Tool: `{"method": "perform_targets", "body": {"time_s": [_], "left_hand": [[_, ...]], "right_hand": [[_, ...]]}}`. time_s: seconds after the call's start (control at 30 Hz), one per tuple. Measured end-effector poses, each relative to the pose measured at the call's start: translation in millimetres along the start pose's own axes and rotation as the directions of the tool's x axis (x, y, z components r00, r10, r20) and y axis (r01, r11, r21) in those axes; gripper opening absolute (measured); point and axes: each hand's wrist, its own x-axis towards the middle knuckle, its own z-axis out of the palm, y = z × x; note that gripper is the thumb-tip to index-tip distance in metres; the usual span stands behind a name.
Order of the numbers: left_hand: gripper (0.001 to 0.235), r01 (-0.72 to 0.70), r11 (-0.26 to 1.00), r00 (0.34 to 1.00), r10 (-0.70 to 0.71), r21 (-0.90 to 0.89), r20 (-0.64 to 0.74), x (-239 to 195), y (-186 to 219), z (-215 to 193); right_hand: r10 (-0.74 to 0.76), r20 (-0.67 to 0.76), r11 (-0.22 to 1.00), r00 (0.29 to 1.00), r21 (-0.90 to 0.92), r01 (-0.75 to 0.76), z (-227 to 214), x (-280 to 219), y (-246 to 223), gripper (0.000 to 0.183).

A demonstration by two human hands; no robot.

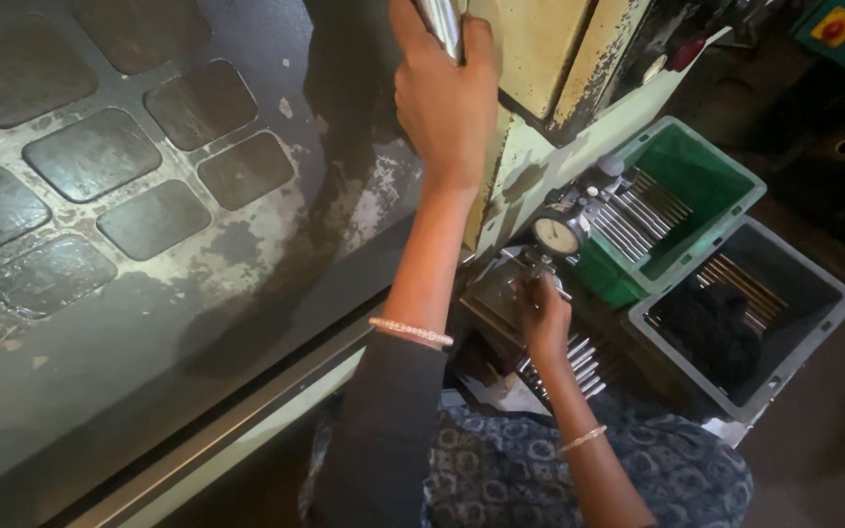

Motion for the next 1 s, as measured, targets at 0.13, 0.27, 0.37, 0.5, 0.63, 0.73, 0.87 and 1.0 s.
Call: {"method": "perform_targets", "body": {"time_s": [0.13,0.27,0.37,0.5,0.63,0.73,0.87,1.0], "left_hand": [[0.064,0.013,1.0,1.0,-0.013,-0.004,0.001,0.4,0.0,1.1],[0.063,0.01,1.0,1.0,-0.01,-0.018,0.009,-0.8,-0.5,-0.2],[0.062,0.006,1.0,1.0,-0.006,-0.015,0.011,-0.7,0.2,-0.6],[0.061,0.009,1.0,1.0,-0.009,-0.021,0.012,-0.3,1.4,-1.2],[0.059,0.021,0.998,0.999,-0.019,-0.058,0.039,0.0,2.3,-3.0],[0.059,0.017,0.999,1.0,-0.016,-0.035,0.022,-0.4,3.0,-2.9],[0.058,0.019,1.0,1.0,-0.018,-0.016,0.004,-0.3,3.6,-1.7],[0.055,0.022,1.0,1.0,-0.022,-0.016,0.009,0.0,3.2,-2.1]], "right_hand": [[0.027,0.003,1.0,1.0,-0.012,-0.027,1.8,6.4,-1.3,0.018],[-0.024,0.01,0.999,1.0,0.038,0.024,-0.2,8.1,-4.4,0.024],[-0.036,0.017,0.999,0.999,0.037,0.036,-1.4,8.8,-5.9,0.029],[-0.002,0.014,0.999,1.0,0.052,0.002,0.3,9.4,-5.7,0.032],[0.042,0.029,0.998,0.999,0.042,-0.043,1.7,10.1,-2.1,0.029],[0.06,0.027,0.997,0.998,0.053,-0.062,2.9,9.2,1.4,0.024],[0.023,-0.005,0.999,1.0,0.045,-0.023,4.4,9.5,3.4,0.027],[-0.004,-0.003,1.0,1.0,0.03,0.004,3.6,10.5,0.5,0.028]]}}
